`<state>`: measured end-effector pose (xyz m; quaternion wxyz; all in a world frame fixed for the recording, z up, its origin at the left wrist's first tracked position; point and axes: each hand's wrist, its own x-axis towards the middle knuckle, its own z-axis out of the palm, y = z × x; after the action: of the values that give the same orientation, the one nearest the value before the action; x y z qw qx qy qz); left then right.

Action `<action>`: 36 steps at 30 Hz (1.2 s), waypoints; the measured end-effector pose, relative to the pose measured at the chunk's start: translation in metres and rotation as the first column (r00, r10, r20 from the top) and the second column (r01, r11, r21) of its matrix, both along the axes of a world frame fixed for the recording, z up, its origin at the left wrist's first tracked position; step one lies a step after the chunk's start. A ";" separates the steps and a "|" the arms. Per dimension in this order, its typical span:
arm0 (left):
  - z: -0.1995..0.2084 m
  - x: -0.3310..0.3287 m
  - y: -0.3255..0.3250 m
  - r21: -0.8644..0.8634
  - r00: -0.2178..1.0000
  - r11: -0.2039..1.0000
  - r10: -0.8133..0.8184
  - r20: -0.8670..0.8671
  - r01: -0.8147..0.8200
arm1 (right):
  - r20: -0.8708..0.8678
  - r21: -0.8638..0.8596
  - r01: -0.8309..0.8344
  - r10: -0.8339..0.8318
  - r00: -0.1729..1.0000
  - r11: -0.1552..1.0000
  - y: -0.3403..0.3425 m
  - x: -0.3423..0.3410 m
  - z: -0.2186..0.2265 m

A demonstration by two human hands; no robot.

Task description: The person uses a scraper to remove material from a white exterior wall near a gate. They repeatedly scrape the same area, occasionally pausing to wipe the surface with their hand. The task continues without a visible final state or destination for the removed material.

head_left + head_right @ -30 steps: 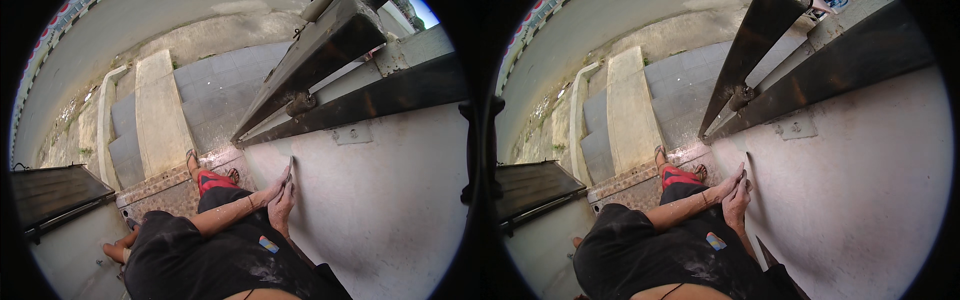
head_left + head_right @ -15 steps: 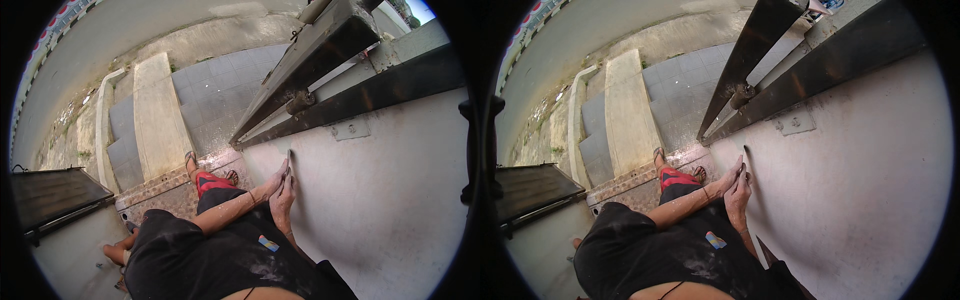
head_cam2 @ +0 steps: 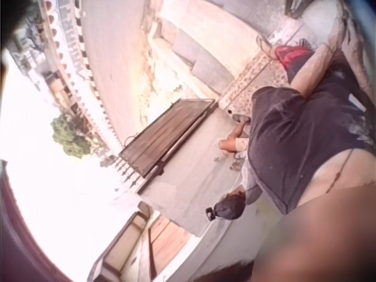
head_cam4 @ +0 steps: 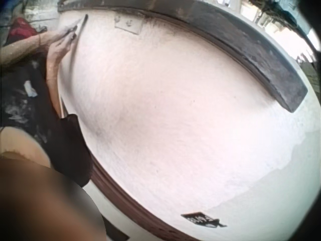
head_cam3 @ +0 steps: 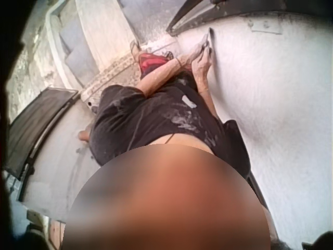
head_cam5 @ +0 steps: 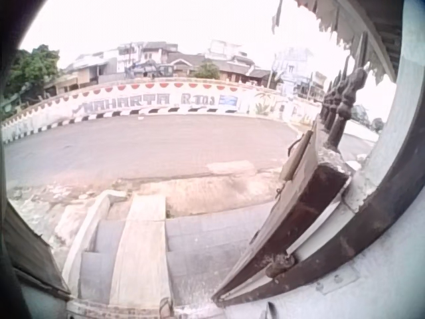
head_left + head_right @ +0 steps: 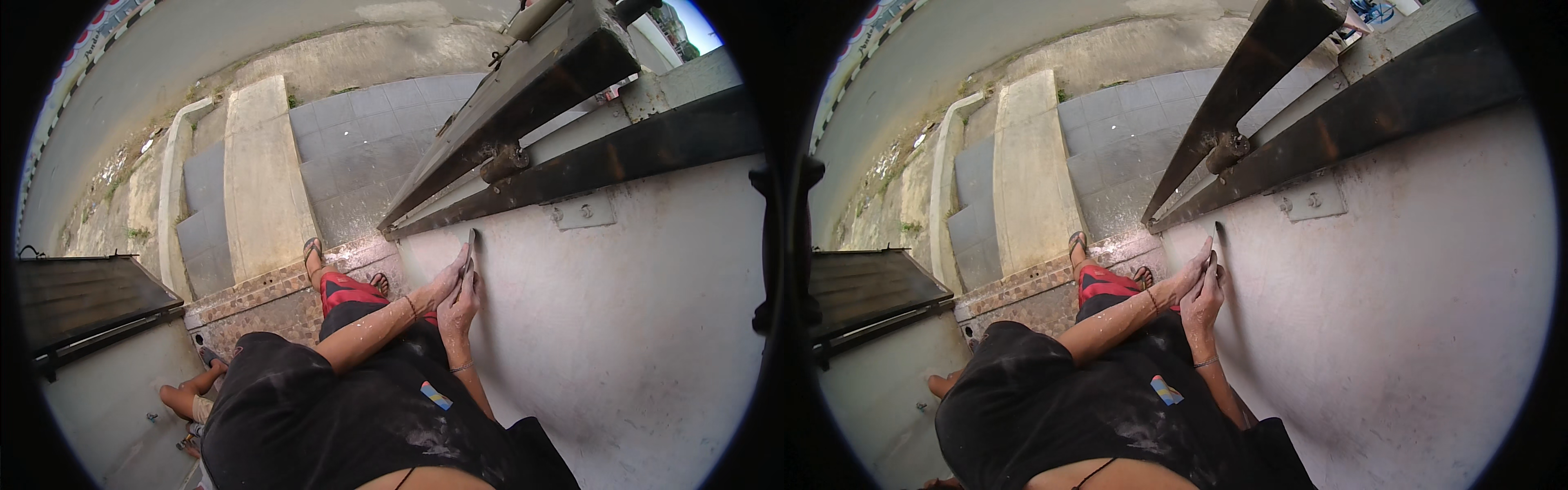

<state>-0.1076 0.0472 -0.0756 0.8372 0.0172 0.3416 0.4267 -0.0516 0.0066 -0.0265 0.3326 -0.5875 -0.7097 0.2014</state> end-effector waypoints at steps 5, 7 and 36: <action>0.004 -0.010 0.007 0.039 0.998 0.997 0.067 0.011 -0.068 | -0.007 0.075 -0.038 0.039 0.999 0.996 0.007 -0.001 -0.012; 0.006 -0.013 0.006 0.025 0.997 0.998 0.061 0.038 -0.062 | -0.024 0.054 -0.044 0.045 0.999 0.998 0.009 -0.002 -0.019; 0.040 0.020 -0.030 0.044 1.000 0.999 0.012 -0.014 -0.011 | -0.091 -0.261 -0.012 -0.013 0.996 0.965 -0.027 0.022 0.058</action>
<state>-0.0878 0.0171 -0.0354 0.8317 0.0368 0.3384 0.4386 -0.0296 -0.0205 0.0317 0.2847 -0.6165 -0.6608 0.3198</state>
